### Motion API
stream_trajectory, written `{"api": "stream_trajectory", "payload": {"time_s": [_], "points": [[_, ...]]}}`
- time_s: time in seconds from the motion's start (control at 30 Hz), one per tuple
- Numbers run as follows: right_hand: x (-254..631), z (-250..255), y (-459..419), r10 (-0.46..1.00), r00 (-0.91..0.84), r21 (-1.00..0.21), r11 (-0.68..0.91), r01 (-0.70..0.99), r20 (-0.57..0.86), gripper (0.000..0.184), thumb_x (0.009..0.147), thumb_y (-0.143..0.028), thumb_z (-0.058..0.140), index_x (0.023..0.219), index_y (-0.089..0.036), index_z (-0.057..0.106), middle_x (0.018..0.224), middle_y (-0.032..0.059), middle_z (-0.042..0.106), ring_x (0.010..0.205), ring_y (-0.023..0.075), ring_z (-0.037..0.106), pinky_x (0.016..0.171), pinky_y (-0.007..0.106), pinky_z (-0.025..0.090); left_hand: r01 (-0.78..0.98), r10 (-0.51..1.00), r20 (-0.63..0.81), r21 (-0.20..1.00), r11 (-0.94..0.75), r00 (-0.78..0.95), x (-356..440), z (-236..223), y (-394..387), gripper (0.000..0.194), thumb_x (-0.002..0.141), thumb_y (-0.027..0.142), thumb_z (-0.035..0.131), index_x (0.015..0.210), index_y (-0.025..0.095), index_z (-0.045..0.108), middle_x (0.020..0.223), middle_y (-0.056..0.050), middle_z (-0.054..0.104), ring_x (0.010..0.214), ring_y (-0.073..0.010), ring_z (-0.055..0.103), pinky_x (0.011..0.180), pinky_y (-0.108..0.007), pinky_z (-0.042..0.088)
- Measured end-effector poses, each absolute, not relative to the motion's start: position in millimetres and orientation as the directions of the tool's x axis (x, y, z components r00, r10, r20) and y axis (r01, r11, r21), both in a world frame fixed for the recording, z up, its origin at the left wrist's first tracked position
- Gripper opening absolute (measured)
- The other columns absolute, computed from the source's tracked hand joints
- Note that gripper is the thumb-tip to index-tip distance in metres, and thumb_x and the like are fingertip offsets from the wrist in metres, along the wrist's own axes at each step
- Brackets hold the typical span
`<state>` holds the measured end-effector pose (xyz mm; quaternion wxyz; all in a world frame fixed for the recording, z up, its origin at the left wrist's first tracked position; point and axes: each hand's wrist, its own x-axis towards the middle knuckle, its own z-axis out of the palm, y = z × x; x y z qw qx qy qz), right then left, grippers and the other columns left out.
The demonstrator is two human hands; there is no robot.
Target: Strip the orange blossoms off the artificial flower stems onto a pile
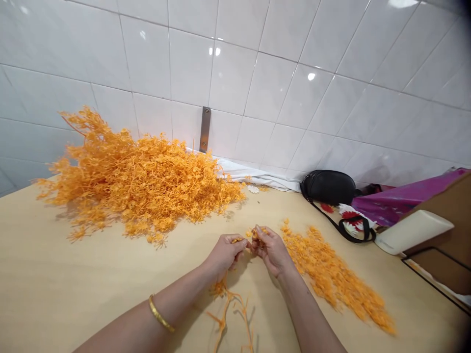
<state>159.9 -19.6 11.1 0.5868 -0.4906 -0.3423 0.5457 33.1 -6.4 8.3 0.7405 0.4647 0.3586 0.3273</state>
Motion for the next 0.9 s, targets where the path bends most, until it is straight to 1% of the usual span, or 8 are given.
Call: {"api": "stream_trajectory", "payload": {"time_s": [0.07, 0.13, 0.2, 0.27, 0.43, 0.53, 0.8, 0.9], "points": [[157, 9, -22, 0.991, 0.061, -0.956, -0.097, -0.277, -0.119, 0.03, 0.064, -0.043, 0.063, 0.064, -0.018, 0.046, 0.05, -0.0056, 0.046, 0.043, 0.0055, 0.041, 0.042, 0.018, 0.032, -0.152, 0.822, -0.205, 0.931, 0.331, 0.532, 33, 6, -6, 0.027, 0.065, 0.04, 0.057, 0.057, 0.015, 0.049, 0.036, 0.007, 0.031, 0.032, -0.0026, 0.017, 0.036, -0.021, 0.009], [155, 7, -23, 0.996, 0.031, -0.975, -0.076, -0.209, -0.084, 0.03, 0.065, -0.043, 0.062, 0.063, -0.018, 0.046, 0.047, -0.0063, 0.045, 0.04, 0.0051, 0.037, 0.038, 0.017, 0.027, -0.14, 0.818, -0.187, 0.941, 0.308, 0.544, 34, 4, -6, 0.027, 0.066, 0.039, 0.056, 0.056, 0.015, 0.048, 0.036, 0.006, 0.03, 0.032, -0.0027, 0.016, 0.036, -0.021, 0.009], [152, 5, -22, 0.995, 0.086, -0.988, -0.041, -0.15, -0.054, 0.03, 0.065, -0.042, 0.062, 0.061, -0.017, 0.045, 0.042, -0.0075, 0.041, 0.036, 0.0044, 0.032, 0.035, 0.017, 0.022, -0.121, 0.811, -0.182, 0.948, 0.295, 0.556, 34, 3, -6, 0.025, 0.067, 0.038, 0.056, 0.058, 0.015, 0.05, 0.037, 0.006, 0.03, 0.033, -0.0028, 0.016, 0.036, -0.021, 0.01], [149, 2, -19, 0.982, 0.189, -0.986, 0.009, -0.169, -0.023, 0.031, 0.064, -0.041, 0.062, 0.058, -0.017, 0.044, 0.039, -0.0089, 0.036, 0.033, 0.0037, 0.028, 0.034, 0.017, 0.019, -0.12, 0.809, -0.176, 0.949, 0.29, 0.561, 34, 3, -7, 0.024, 0.067, 0.036, 0.056, 0.058, 0.014, 0.051, 0.038, 0.006, 0.03, 0.033, -0.0027, 0.017, 0.035, -0.021, 0.01], [130, -1, -12, 0.923, 0.375, -0.89, 0.096, -0.445, -0.088, 0.037, 0.055, -0.041, 0.067, 0.053, -0.018, 0.039, 0.036, -0.0105, 0.032, 0.032, 0.003, 0.027, 0.034, 0.017, 0.022, -0.231, 0.799, -0.143, 0.915, 0.332, 0.584, 33, 4, -5, 0.023, 0.065, 0.034, 0.058, 0.058, 0.014, 0.05, 0.037, 0.007, 0.028, 0.032, -0.002, 0.015, 0.036, -0.021, 0.008], [121, -2, -10, 0.898, 0.419, -0.849, 0.11, -0.516, -0.138, 0.039, 0.053, -0.043, 0.067, 0.051, -0.018, 0.037, 0.035, -0.0104, 0.031, 0.032, 0.0032, 0.027, 0.034, 0.017, 0.021, -0.266, 0.786, -0.15, 0.889, 0.373, 0.6, 32, 4, -3, 0.023, 0.065, 0.034, 0.059, 0.061, 0.013, 0.05, 0.037, 0.008, 0.028, 0.033, -0.0016, 0.014, 0.037, -0.02, 0.007], [163, 5, -7, 0.804, 0.576, -0.892, 0.144, -0.429, -0.148, 0.038, 0.068, -0.043, 0.054, 0.05, -0.02, 0.029, 0.036, -0.01, 0.026, 0.03, 0.0052, 0.03, 0.033, 0.019, 0.028, -0.253, 0.761, -0.109, 0.905, 0.342, 0.639, 27, 2, -6, 0.028, 0.067, 0.039, 0.058, 0.058, 0.014, 0.048, 0.037, 0.008, 0.027, 0.034, -0.0017, 0.014, 0.038, -0.019, 0.007], [169, 7, -8, 0.83, 0.542, -0.909, 0.117, -0.399, -0.131, 0.028, 0.064, -0.038, 0.06, 0.056, -0.019, 0.041, 0.047, -0.0062, 0.044, 0.039, 0.0069, 0.044, 0.04, 0.02, 0.037, -0.251, 0.71, -0.176, 0.855, 0.453, 0.682, 24, 4, 0, 0.036, 0.067, 0.05, 0.053, 0.069, 0.014, 0.05, 0.04, 0.008, 0.034, 0.034, -0.002, 0.014, 0.038, -0.018, 0.01]]}}
